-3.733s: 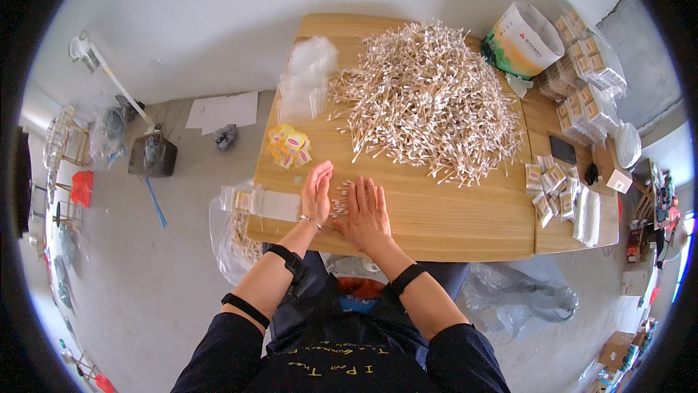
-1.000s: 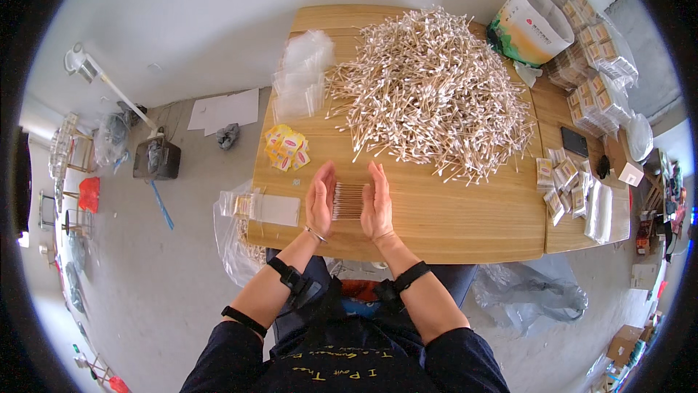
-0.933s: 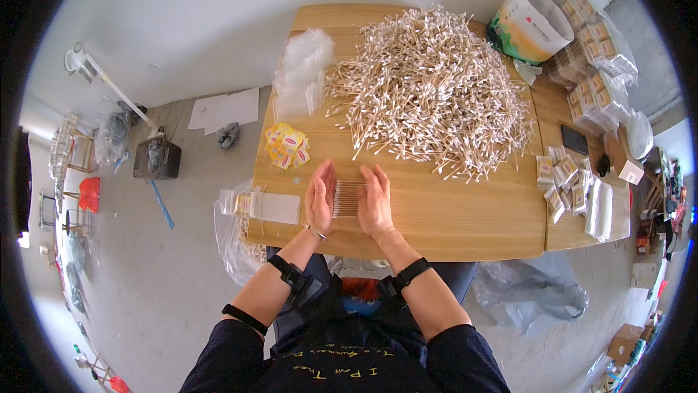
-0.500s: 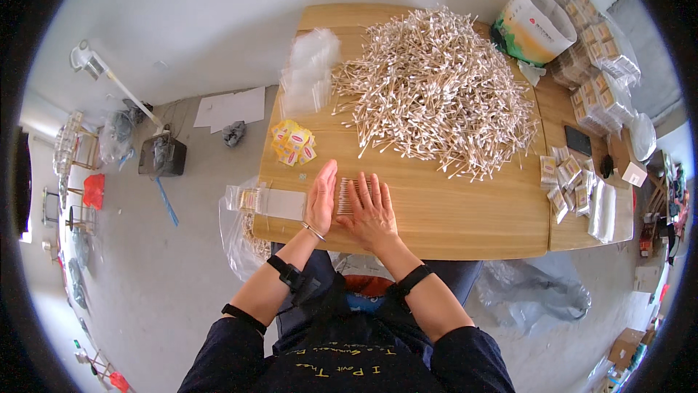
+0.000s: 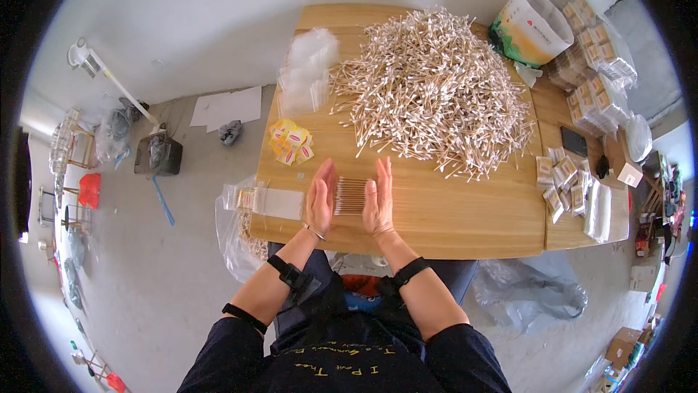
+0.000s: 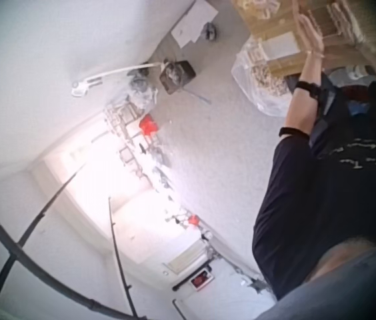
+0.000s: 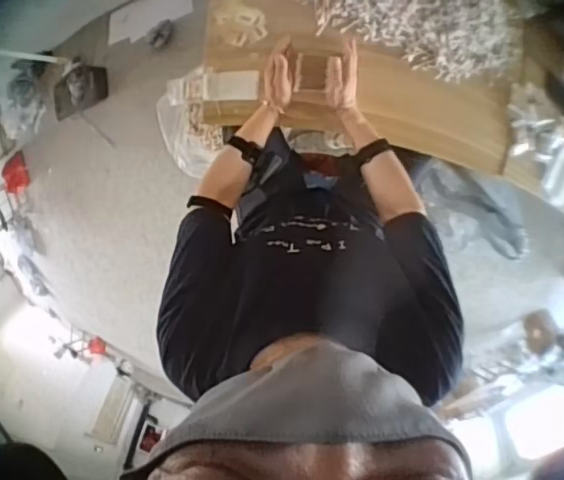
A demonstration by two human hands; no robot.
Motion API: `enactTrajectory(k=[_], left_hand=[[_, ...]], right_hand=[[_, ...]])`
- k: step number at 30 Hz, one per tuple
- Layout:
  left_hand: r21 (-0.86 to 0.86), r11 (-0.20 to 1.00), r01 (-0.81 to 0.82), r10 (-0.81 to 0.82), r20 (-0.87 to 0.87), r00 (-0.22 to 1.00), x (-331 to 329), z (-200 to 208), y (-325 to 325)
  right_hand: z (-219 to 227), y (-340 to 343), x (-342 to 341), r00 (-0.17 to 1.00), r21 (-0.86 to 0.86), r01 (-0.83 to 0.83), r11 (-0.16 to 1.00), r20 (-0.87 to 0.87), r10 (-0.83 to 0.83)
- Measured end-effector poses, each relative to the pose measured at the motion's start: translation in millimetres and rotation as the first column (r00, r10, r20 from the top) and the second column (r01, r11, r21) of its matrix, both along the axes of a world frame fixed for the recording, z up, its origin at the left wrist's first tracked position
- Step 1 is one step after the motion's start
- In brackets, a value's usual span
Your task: The person is aligning and packaging cotton swabs into small plastic bags.
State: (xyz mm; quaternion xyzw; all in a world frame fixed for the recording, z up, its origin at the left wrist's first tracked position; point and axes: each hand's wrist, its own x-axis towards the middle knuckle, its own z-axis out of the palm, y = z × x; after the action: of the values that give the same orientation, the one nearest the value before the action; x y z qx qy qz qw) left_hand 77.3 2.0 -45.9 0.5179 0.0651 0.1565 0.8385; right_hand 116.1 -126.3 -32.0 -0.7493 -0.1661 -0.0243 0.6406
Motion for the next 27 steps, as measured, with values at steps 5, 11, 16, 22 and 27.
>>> enactTrajectory(k=[5, 11, 16, 22, 27], left_hand=[[0.086, 0.994, 0.061, -0.059, -0.031, 0.998, -1, -2, 4], [0.029, 0.999, 0.034, -0.034, 0.006, 0.999, -2, -2, 3], [-0.047, 0.997, -0.053, 0.053, -0.016, 0.998, -3, -5, 3], [-0.018, 1.000, 0.010, -0.011, -0.009, 1.000, -2, -2, 6], [-0.005, 0.999, 0.038, -0.038, -0.009, 0.999, -1, 1, 7]], right_hand=[[-2, 10, -8, 0.997, 0.017, -0.080, 0.997, -0.006, 0.081], [2, 0, 2, 0.980, -0.331, -0.024, 0.943, 0.178, 0.087], [6, 1, 5, 0.942, -0.489, -0.153, 0.859, 0.189, 0.276], [7, -4, 8, 0.951, -0.302, -0.231, 0.925, 0.130, 0.280], [4, -2, 4, 0.977, -0.166, -0.167, 0.972, 0.104, 0.186]])
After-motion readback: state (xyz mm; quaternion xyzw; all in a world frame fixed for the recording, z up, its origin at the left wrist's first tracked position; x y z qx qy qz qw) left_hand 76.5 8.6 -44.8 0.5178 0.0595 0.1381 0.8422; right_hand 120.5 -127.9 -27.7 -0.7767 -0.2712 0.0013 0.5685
